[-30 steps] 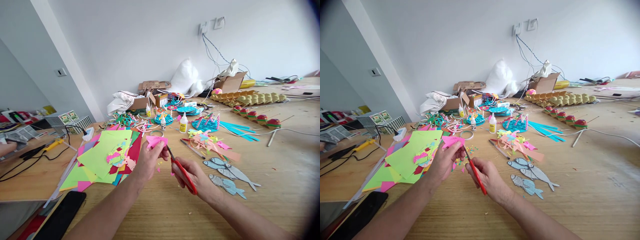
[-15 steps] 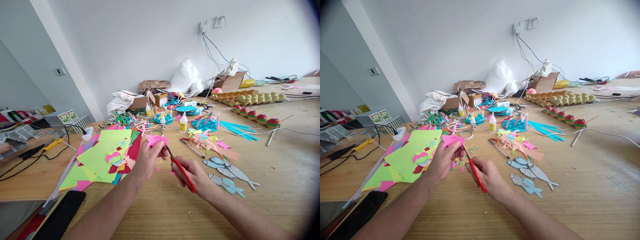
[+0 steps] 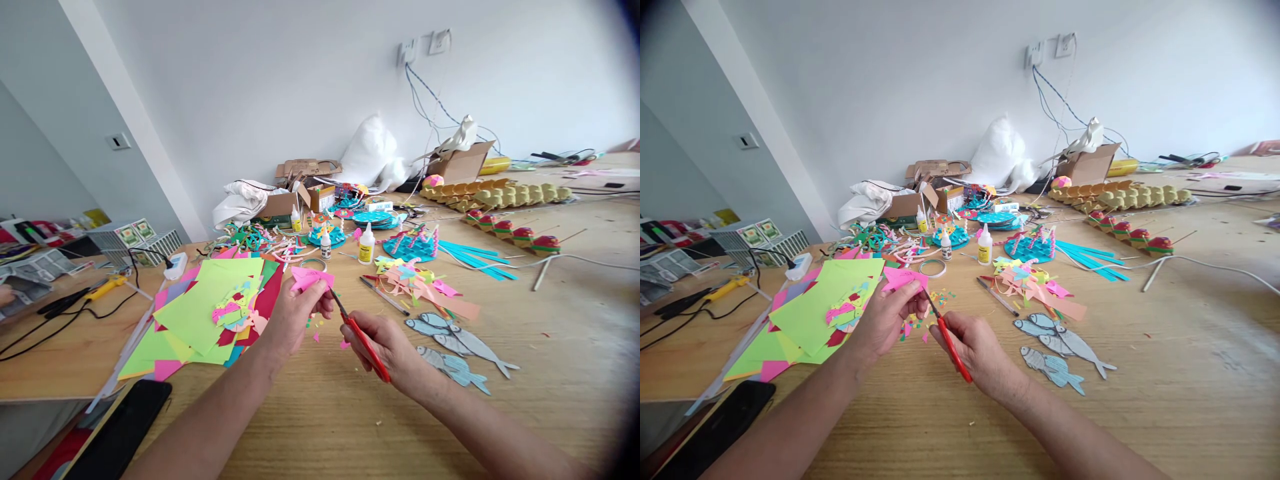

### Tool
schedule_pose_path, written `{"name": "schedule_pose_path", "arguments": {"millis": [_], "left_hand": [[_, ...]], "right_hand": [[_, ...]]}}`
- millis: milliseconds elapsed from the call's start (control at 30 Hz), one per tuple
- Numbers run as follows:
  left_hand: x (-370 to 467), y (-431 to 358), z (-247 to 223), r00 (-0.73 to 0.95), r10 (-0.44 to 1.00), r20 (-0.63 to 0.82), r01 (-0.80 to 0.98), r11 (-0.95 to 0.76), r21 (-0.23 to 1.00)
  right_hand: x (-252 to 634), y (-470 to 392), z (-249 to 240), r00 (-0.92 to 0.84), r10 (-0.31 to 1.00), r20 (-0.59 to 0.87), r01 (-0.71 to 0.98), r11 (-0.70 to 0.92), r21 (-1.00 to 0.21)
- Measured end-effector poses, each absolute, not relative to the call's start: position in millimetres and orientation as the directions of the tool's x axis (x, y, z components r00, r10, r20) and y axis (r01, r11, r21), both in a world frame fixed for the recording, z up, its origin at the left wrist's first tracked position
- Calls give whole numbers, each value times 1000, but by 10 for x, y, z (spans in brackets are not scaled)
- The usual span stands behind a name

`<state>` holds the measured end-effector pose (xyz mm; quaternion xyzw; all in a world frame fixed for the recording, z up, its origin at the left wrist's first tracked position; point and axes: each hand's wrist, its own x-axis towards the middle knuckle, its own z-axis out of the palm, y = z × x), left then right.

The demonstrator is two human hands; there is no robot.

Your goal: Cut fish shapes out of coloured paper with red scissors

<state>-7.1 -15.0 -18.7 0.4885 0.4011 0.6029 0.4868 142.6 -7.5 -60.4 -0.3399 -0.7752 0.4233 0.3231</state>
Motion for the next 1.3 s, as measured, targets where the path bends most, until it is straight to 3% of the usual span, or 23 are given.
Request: {"name": "schedule_pose_path", "arguments": {"millis": [367,800,1033,1300], "left_hand": [[-328,-57,-92,-40,976,216,-177,-219,960],[-336,-64,-50,84,993,88,-80,-81,993],[-323,-87,-79,175,984,-19,-85,34,996],[-263,-101,-109,120,992,24,-6,-23,1000]], "right_hand": [[1462,-26,-585,-561,794,234,342,479,-808],[1463,-56,-496,-557,829,53,152,165,-974],[1457,-45,-512,-590,806,51,113,145,-983],[1457,-34,-540,-633,771,76,77,161,-984]]}}
